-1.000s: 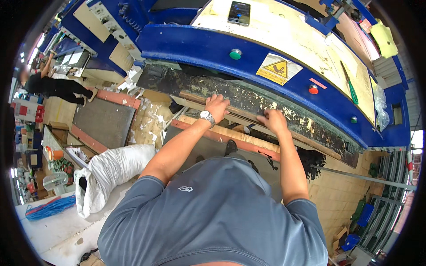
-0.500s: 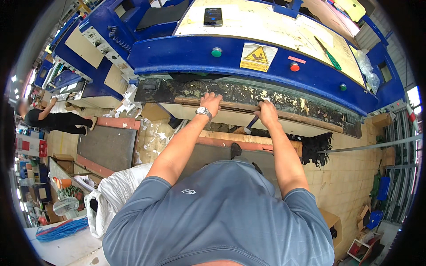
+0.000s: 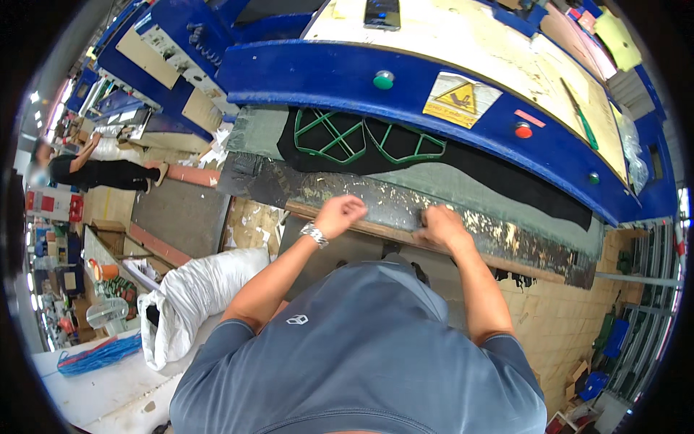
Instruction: Cutting shapes out of a sheet of material using metal dies and a press machine.
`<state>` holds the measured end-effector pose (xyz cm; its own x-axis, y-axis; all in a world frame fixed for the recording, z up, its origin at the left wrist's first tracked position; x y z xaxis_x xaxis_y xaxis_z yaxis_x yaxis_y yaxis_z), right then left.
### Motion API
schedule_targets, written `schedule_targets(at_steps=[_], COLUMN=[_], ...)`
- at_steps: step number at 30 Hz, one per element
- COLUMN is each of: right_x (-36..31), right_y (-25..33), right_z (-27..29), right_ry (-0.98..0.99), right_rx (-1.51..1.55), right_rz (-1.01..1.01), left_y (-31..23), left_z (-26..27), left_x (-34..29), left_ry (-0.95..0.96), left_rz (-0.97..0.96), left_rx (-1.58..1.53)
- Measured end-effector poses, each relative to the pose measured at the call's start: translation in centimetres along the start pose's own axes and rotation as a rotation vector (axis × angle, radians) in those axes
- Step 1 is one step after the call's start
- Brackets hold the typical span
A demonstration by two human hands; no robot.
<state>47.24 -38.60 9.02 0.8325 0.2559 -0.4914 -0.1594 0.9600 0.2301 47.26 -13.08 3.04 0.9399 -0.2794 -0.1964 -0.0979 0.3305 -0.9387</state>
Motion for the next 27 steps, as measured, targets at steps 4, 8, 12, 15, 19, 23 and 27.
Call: schedule_targets(at_steps=[4,8,12,15,19,23,27], right_x=[3.3,6.5,9.3,8.5,9.9,11.0,12.5], right_y=[11.6,20.4,22.3,22.9,22.4,21.7,18.1], right_z=[5.5,5.2,1.5,5.8,10.3,11.5,11.4], right_ry=[-0.388,-0.489,-0.094,-0.004,0.066,0.286,0.362], right_rx=[0.047,-0.137,-0.255,-0.049,0.216,0.301,0.555], right_rz=[0.414,0.7,0.791,0.882,0.935,0.688,0.616], left_y=[3.8,6.5,8.1,7.8,5.8,5.9,4.4], left_z=[6.7,8.2,6.8,5.2,3.6,3.1,7.8], left_x=[-2.0,-3.9,-7.4,-7.9,-5.1,-3.1,-3.1], left_ry=[-0.471,-0.59,-0.593,-0.464,-0.371,-0.393,-0.572], left_rz=[0.154,0.349,0.521,0.512,0.569,0.546,0.385], left_rx=[-0.677,-0.953,-1.033,-1.208,-1.147,-0.962,-0.536])
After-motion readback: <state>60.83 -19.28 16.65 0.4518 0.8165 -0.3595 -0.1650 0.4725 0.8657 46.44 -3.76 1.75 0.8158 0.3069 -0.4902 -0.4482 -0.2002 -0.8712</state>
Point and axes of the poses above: each hand's wrist, its own x-axis towards the middle knuckle, its own z-axis out of the back of the hand, y = z × x, the point moved 10 cm from there along x, towards the middle knuckle, and after that the axes turned 2 degrees about -z, right-handed, at the moved point
